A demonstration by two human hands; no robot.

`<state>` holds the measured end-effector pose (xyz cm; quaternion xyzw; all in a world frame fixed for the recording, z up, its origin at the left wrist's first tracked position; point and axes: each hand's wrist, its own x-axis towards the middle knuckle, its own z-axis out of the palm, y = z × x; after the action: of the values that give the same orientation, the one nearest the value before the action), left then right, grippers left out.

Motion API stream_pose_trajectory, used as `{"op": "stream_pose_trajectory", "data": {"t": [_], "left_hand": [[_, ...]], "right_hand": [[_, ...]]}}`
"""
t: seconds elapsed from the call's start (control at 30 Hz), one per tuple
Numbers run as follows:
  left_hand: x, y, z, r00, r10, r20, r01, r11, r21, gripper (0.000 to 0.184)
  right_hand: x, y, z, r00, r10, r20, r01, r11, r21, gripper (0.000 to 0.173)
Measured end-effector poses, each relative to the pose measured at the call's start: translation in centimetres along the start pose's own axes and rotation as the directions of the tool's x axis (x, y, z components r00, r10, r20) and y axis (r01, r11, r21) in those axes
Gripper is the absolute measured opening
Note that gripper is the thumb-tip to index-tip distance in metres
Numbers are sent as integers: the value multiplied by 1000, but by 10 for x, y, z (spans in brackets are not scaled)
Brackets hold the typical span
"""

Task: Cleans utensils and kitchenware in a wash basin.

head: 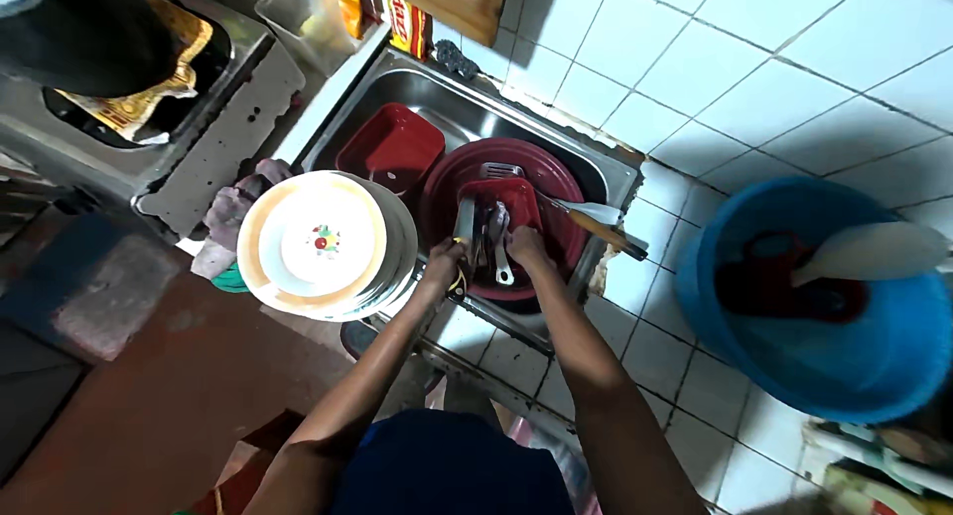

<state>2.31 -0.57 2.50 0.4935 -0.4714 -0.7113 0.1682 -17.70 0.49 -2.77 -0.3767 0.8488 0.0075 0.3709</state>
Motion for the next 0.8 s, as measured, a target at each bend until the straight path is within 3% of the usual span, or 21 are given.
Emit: {"op": "stream_pose_trajectory", "data": {"t": [0.1,0.2,0.3,0.37,0.47,0.57,0.7,0.8], "left_hand": [[0,-3,13,985,-169,-43,146,934,-326,41],[3,-4,25,965,-261,-34,213,852,-478,43],[8,-4,40,962,-271,-23,217,817,-534,41],[12,-2,51,967,-253,-7,208,811,-547,35],[18,6,61,972,-228,61,223,803,-553,25],[18,13,66,966,-219,136,256,756,-603,19],[14,18,71,940,-245,239,342,706,-620,28],[9,11,80,922,-257,288,384,688,-616,26]], "right_hand": [[15,8,4,998,44,38,-53,957,286,44],[5,10,-8,997,78,7,-65,777,626,49],[-33,-7,-37,998,-25,-62,62,712,700,44],[-58,-22,-58,985,-155,-81,172,766,619,39],[-99,-35,-78,915,-367,-170,397,894,208,29],[-158,-28,-79,823,-516,-240,525,851,-27,17],[-169,10,-55,670,-691,-271,678,718,-154,52],[-167,38,-34,614,-734,-291,710,675,-203,51]]}}
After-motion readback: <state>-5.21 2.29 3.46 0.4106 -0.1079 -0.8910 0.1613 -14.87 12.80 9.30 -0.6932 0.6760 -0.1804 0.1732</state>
